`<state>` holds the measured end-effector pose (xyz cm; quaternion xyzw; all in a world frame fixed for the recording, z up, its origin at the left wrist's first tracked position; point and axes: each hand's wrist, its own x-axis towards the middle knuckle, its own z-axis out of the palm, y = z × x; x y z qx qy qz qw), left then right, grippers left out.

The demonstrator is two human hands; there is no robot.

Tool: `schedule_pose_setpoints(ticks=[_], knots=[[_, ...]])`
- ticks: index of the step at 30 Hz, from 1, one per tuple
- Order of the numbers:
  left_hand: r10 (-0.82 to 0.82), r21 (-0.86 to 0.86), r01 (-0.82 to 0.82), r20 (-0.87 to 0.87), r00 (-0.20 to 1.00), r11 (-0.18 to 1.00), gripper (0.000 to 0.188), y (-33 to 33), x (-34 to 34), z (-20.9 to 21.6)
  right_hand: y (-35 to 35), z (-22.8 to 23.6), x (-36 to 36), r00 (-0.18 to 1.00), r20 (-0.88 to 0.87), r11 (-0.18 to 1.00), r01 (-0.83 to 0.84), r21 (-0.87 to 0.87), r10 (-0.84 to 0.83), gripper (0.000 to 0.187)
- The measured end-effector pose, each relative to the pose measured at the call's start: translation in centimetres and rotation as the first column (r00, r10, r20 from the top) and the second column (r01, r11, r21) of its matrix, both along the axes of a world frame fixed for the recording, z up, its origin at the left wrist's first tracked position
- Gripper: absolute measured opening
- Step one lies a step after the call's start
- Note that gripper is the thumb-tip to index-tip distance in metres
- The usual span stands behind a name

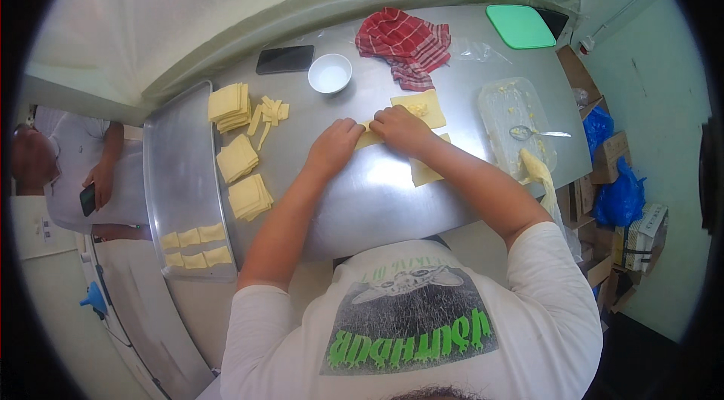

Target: The person pipes a yellow filling onto square pasta sheets laid out on a stainless steel table, then folds and seals each sheet into a rectangular packet. The finished packets are placed onto a metal tray. Another person stands nearby and observes.

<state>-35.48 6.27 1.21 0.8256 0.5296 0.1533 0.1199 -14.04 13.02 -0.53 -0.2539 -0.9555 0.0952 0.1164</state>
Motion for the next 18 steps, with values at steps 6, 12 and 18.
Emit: schedule_pose_setpoints(ticks=[6, 12, 18], knots=[[-0.021, 0.123, 0.022, -0.010, 1.000, 0.992, 0.019, -2.1, 0.8, -2.0, -1.8, -1.6, 0.7, 0.998, -0.052, 0.997, -0.019, 0.081, 0.023, 0.012], [-0.022, 0.265, 0.017, 0.014, 1.000, 0.964, 0.015, -2.9, 1.5, -2.8, -3.2, -1.6, 0.6, 1.000, -0.015, 0.988, -0.011, 0.153, 0.013, 0.011], [0.113, 0.254, -0.078, -0.125, 0.986, 0.964, 0.036, -5.4, 3.8, -3.7, -7.0, -1.4, -0.4, 0.970, 0.216, 0.977, 0.066, 0.201, -0.110, 0.038]])
